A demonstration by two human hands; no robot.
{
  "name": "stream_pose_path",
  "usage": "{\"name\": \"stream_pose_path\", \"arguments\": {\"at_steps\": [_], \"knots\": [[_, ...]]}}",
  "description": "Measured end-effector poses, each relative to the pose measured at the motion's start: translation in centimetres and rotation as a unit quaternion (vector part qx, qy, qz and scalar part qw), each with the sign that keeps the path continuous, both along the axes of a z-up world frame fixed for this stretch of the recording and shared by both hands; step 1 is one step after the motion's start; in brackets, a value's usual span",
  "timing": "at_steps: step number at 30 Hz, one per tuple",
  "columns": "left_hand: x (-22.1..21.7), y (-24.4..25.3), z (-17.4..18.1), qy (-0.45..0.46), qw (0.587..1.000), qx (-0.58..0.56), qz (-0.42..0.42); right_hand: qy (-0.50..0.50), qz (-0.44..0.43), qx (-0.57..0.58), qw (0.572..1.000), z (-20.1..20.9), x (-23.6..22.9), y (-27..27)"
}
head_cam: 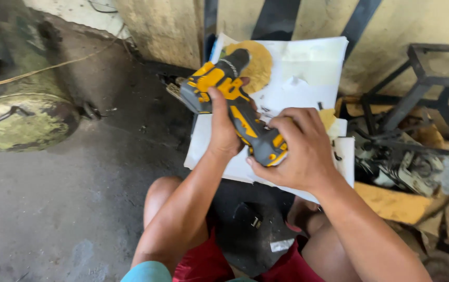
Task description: The person disassembles a cordless drill by removing screws from the casing with a screwdriver. They then separate the casing halves and remove the internal motor and gear assembly, placing the parts on a white sheet.
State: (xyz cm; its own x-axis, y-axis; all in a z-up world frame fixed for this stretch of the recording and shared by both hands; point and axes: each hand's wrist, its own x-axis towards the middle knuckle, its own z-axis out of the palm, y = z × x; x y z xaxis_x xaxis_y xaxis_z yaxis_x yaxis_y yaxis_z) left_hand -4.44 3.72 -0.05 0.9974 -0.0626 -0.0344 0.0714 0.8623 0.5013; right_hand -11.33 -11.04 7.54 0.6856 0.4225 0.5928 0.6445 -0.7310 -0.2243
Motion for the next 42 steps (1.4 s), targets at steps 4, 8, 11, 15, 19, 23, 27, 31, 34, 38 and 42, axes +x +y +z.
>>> {"name": "stream_pose_path", "arguments": {"at_steps": [4,8,11,15,19,23,27,31,34,38,42], "knots": [[-0.8,1.0,-0.2,-0.055,0.996,0.077,0.001,-0.004,-0.013,0.044,0.999,-0.6,-1.2,0.9],[-1.7,1.0,0.6,-0.031,0.996,0.086,0.007,-0.023,-0.007,0.071,0.997,-0.9,-1.8,1.6],[-1.2,1.3,0.7,-0.025,0.998,0.053,0.009,-0.042,-0.013,0.084,0.996,-1.1,-1.5,2.2],[-1.0,2.9,0.6,-0.013,0.996,0.067,-0.059,0.01,0.014,-0.023,1.0,0.5,-2.2,1.5],[-0.7,5.5,-0.5,-0.012,0.968,0.058,-0.245,0.262,0.094,0.145,0.949,1.6,-1.0,-3.3],[-0.2,7.1,-1.9,-0.024,0.911,0.06,-0.408,0.13,0.019,0.093,0.987,-0.4,2.9,-4.8],[-1.2,6.1,-0.7,-0.063,0.89,0.161,-0.422,0.285,0.071,0.108,0.95,-1.5,4.0,-3.7],[-0.8,6.6,-2.0,-0.037,0.873,0.217,-0.435,0.355,0.05,0.167,0.918,-4.1,5.3,-3.1],[1.1,6.8,-1.5,0.021,0.853,0.388,-0.349,0.363,0.0,0.192,0.912,-4.4,5.7,-2.9],[1.9,7.7,4.9,-0.103,0.607,0.73,-0.295,0.351,-0.06,0.198,0.914,-6.8,7.0,-2.2],[1.8,7.3,1.9,-0.119,0.395,0.891,-0.193,0.431,-0.128,0.224,0.865,-8.1,8.2,-1.6]]}}
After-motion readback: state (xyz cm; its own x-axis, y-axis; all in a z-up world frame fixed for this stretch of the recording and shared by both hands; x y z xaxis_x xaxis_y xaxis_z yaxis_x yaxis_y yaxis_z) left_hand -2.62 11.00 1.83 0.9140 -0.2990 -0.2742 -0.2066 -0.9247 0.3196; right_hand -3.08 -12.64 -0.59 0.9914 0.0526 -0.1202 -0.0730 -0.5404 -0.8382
